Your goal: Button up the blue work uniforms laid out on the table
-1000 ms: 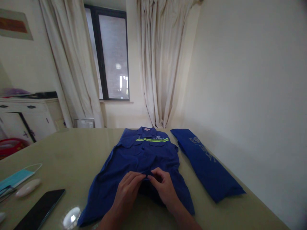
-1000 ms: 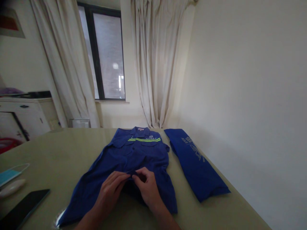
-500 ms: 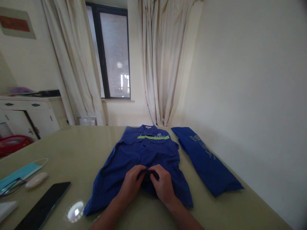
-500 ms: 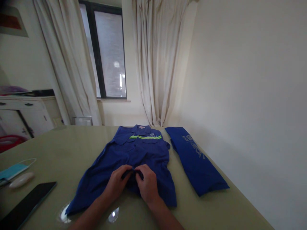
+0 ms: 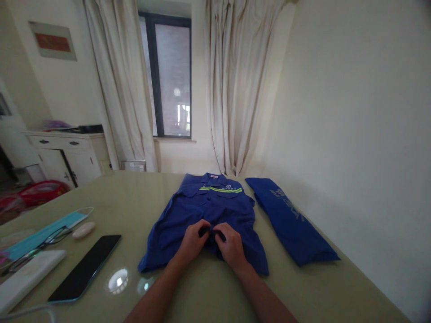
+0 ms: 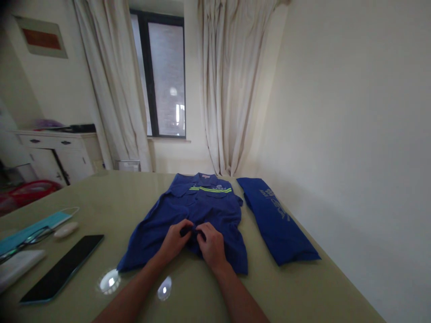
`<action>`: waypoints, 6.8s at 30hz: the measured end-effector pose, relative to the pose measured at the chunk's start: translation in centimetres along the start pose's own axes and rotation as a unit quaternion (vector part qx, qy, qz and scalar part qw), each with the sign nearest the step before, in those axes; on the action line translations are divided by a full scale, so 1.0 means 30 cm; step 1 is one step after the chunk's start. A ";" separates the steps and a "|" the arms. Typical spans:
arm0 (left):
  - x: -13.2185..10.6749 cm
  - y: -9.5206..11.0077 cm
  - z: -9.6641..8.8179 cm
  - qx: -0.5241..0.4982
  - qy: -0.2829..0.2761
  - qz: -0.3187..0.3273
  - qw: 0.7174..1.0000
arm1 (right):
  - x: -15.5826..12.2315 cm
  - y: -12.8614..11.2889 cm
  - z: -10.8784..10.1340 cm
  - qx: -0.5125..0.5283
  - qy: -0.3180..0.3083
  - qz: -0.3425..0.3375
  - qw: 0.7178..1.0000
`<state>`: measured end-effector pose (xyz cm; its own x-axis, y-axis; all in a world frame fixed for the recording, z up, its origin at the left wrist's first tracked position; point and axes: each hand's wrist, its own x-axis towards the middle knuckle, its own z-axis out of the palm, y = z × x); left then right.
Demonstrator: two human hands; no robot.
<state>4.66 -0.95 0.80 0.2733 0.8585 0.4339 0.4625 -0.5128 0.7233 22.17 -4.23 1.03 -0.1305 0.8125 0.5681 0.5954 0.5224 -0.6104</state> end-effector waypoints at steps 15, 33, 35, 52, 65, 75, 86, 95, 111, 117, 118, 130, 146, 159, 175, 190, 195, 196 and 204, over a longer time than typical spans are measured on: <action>-0.031 0.007 0.002 -0.004 0.001 0.013 1.000 | -0.008 0.017 -0.001 0.176 0.015 0.092 0.980; -0.047 0.025 -0.014 -0.057 -0.001 -0.002 0.998 | -0.018 -0.006 0.007 0.133 0.003 0.067 0.989; -0.048 0.035 -0.024 -0.071 -0.006 -0.003 0.997 | -0.018 -0.008 0.001 0.132 0.005 0.066 0.989; -0.046 0.027 -0.041 -0.100 -0.057 -0.003 0.993 | -0.007 0.038 0.022 0.261 0.049 0.140 0.954; -0.056 0.015 -0.025 -0.064 -0.008 -0.002 0.998 | -0.008 -0.003 -0.015 0.223 -0.014 0.119 0.967; -0.064 0.074 -0.056 -0.070 -0.025 0.002 0.997 | -0.009 0.029 -0.002 0.234 -0.023 0.152 0.960; -0.048 0.066 -0.046 -0.068 -0.022 -0.027 0.997 | -0.007 0.060 0.006 0.230 0.015 0.173 0.958; -0.049 0.068 -0.034 -0.073 -0.014 -0.016 0.997 | -0.009 -0.024 -0.026 0.161 0.009 0.103 0.982; -0.060 0.060 0.003 -0.078 0.014 -0.058 0.995 | -0.021 -0.019 -0.034 0.078 -0.027 0.020 0.996; -0.056 0.035 0.002 -0.114 0.006 -0.069 0.991 | -0.015 -0.041 -0.053 0.110 -0.029 0.053 0.992; -0.057 0.031 0.003 -0.118 0.001 -0.070 0.991 | -0.016 -0.036 -0.048 0.111 -0.027 0.061 0.992; -0.061 0.045 -0.004 -0.095 0.006 -0.071 0.993 | -0.012 -0.033 -0.039 0.075 -0.019 0.065 0.995; -0.040 0.044 -0.007 -0.202 -0.001 -0.120 0.972 | -0.040 -0.019 -0.021 -0.094 -0.033 -0.050 0.994; -0.035 0.026 -0.018 -0.393 0.028 -0.245 0.886 | -0.017 -0.059 -0.022 0.069 0.002 0.023 0.997; -0.035 0.058 -0.048 -0.380 -0.019 -0.188 0.906 | -0.010 -0.043 -0.035 0.236 -0.062 0.174 0.954; -0.039 0.039 -0.045 -0.284 -0.019 -0.145 0.948 | -0.029 -0.071 -0.013 0.047 -0.058 0.083 0.994; -0.040 0.061 -0.043 -0.226 0.017 -0.153 0.962 | -0.031 -0.074 -0.018 0.033 -0.070 0.050 0.996; -0.038 0.060 -0.038 -0.231 0.023 -0.161 0.959 | -0.033 -0.075 -0.017 0.024 -0.067 0.044 0.996; -0.036 0.025 0.005 -0.310 0.050 -0.227 0.922 | -0.053 -0.077 0.004 -0.040 -0.029 -0.026 0.998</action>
<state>4.84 -2.28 0.78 0.0764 0.9964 0.0361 -0.0699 -0.0308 0.9971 20.91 -6.69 1.47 -0.2082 0.7995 0.5635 0.6478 0.5443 -0.5329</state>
